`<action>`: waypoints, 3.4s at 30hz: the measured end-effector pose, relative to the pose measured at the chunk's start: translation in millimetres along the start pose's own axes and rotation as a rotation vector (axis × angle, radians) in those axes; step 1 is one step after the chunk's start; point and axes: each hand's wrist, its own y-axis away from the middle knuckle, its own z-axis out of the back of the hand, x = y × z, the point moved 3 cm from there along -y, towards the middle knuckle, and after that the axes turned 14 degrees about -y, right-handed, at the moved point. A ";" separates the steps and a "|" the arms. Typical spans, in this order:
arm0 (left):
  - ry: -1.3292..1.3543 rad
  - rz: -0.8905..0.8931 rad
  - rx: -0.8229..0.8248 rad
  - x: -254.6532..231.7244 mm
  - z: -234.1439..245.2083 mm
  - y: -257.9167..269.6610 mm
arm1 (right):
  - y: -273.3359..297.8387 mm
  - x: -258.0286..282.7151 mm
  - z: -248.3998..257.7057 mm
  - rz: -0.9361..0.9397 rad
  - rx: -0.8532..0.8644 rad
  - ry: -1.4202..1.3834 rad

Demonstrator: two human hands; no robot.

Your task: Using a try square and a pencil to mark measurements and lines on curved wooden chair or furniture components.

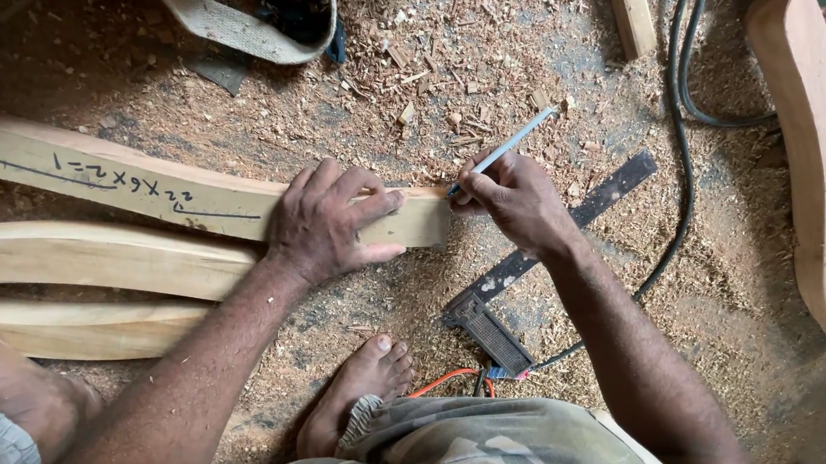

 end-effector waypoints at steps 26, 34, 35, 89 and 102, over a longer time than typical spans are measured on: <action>-0.090 -0.065 -0.125 11.2 -40.2 9.6 | 55.5 -174.0 -117.5 0.712 -0.638 -1.075; -0.138 -0.092 -0.235 15.7 -37.0 5.8 | 17.8 -193.8 -132.3 0.880 -0.514 -1.450; -0.142 -0.093 -0.236 15.6 -36.5 5.2 | 17.3 -192.7 -132.7 0.882 -0.512 -1.453; -0.071 -0.056 -0.206 13.5 -32.5 7.2 | 23.4 -179.1 -137.6 0.918 -0.647 -1.166; -0.082 -0.072 -0.210 11.7 -28.0 6.8 | 23.3 -179.8 -137.9 0.960 -0.626 -1.161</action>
